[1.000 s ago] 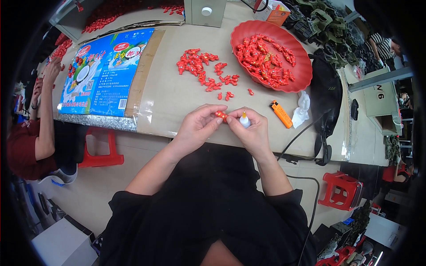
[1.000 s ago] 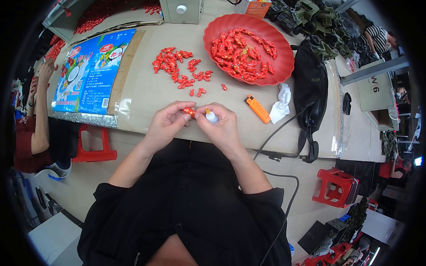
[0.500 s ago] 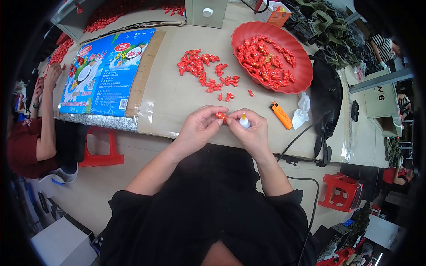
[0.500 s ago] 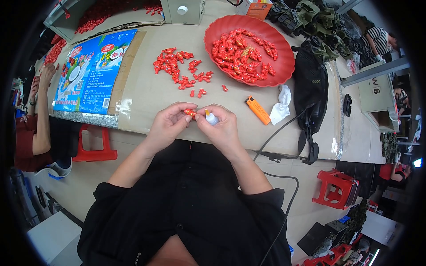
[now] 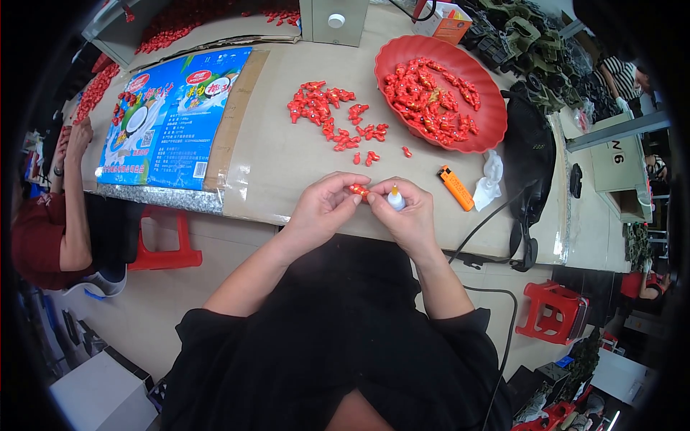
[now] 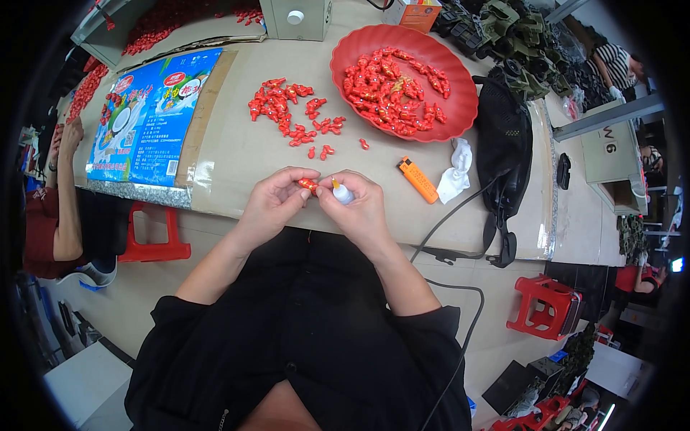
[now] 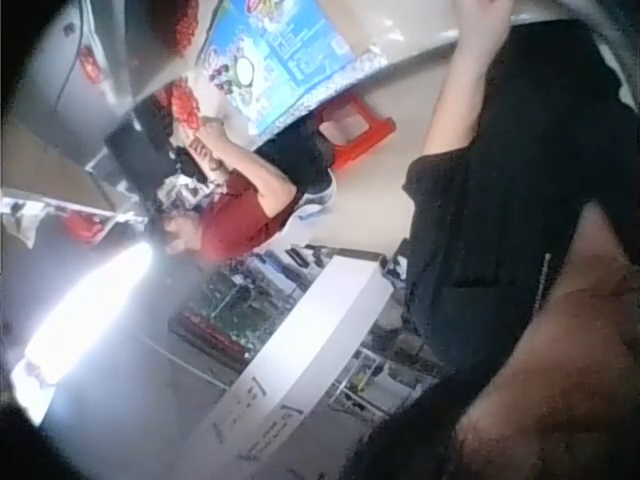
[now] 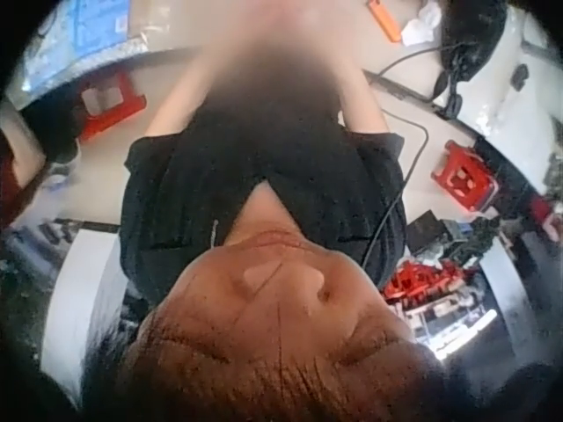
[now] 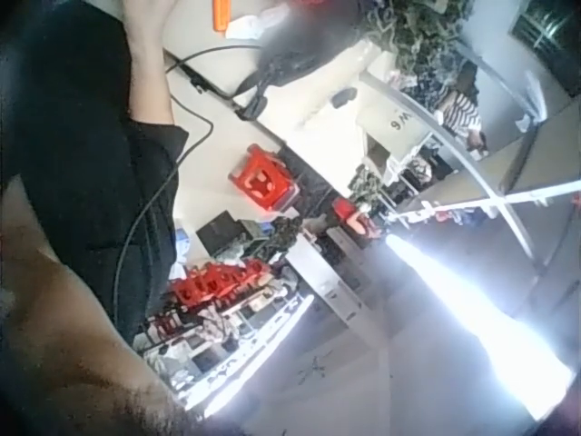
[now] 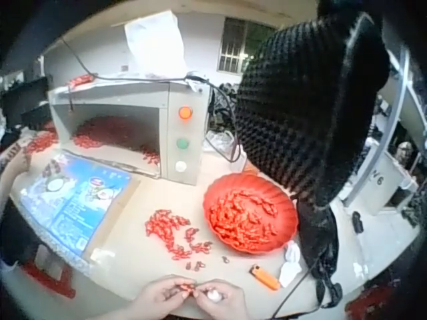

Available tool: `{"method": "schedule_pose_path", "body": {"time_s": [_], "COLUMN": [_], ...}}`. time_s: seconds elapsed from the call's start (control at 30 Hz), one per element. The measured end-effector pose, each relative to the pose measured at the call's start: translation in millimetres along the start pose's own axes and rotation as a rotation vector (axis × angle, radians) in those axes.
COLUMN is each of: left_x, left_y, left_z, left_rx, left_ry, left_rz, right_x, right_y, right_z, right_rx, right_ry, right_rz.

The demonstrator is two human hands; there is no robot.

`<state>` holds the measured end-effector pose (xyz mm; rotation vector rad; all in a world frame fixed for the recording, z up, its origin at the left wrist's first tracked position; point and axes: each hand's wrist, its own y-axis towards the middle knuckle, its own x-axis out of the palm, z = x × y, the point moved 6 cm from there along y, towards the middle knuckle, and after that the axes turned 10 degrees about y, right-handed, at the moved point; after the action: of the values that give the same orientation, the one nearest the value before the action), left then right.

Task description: The person gathers plastic pieces onto the table, applies glue to them using a glue bottle, and joins the pieces together by hand.

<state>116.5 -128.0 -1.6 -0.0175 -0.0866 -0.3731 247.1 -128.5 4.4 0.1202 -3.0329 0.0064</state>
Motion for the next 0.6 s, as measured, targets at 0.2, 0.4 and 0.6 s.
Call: {"method": "schedule_pose_path", "body": {"time_s": [0.2,0.4,0.6], "left_x": [0.5,0.2,0.8], "left_y": [0.0,-0.2,-0.1], "left_z": [0.7,-0.9,0.7], "left_rx": [0.021,0.030,0.026], "left_ry": [-0.014,-0.023,-0.029], "left_rz": [-0.001,-0.010,-0.011], "right_x": [0.9,0.4,0.3], "right_y": [-0.2,-0.3,-0.6], "right_z": [-1.7,-1.5,0.1], "right_rx": [-0.012,-0.016,-0.002], "right_ry": [0.007,0.001,0.014], "right_rz": [-0.003,-0.004,0.001]}}
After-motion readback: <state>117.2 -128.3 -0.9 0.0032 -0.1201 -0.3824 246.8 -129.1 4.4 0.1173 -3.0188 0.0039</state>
